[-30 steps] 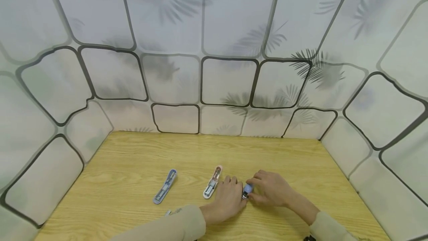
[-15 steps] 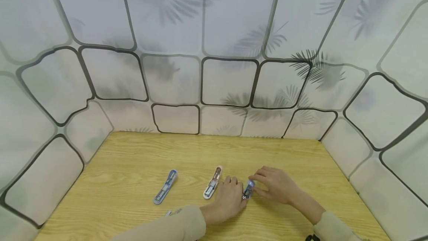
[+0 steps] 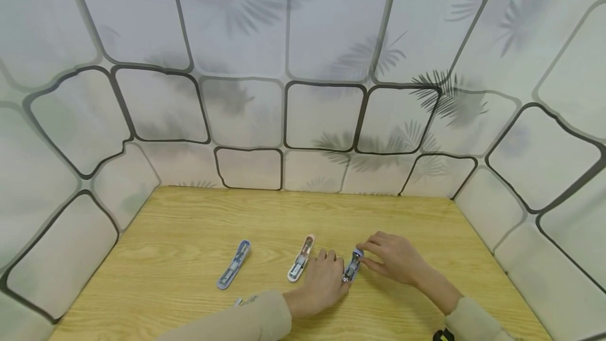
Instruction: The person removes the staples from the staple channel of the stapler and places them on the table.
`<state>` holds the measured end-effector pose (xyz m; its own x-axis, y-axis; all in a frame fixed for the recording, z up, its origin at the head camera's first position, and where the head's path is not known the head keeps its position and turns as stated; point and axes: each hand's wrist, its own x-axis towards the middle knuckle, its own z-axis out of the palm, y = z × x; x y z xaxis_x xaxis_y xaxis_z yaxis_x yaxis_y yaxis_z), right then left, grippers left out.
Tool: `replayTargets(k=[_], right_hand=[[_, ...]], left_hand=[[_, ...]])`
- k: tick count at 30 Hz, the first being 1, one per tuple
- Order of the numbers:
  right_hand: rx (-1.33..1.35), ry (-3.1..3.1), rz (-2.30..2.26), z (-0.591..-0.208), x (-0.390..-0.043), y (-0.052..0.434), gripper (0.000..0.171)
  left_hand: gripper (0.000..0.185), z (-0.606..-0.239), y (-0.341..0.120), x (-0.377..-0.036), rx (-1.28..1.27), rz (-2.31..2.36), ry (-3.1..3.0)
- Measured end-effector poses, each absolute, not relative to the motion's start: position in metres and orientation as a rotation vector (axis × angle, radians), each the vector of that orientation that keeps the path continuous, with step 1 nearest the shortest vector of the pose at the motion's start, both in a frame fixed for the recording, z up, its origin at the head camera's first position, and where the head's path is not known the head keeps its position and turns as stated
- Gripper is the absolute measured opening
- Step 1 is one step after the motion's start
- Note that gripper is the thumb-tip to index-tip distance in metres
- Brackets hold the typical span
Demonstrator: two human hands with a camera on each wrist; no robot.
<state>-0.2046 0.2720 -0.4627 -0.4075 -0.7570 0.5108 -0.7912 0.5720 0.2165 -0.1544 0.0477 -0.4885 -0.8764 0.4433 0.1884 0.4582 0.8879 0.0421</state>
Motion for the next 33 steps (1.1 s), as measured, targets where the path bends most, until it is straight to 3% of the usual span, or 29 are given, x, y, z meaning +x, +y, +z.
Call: replayTargets(k=[13,33], right_hand=[[1.141,-2.284,0.073,-0.472,-0.209,0.280,0.038],[1.038,-2.427,-0.005,-0.487,-0.220,0.293,0.028]], left_hand=[[0.036,-0.490,0.048,-0.156,-0.675,-0.168,-2.902],[0.037,-0.494,0.050,-0.158,-0.677,-0.156,-2.915]])
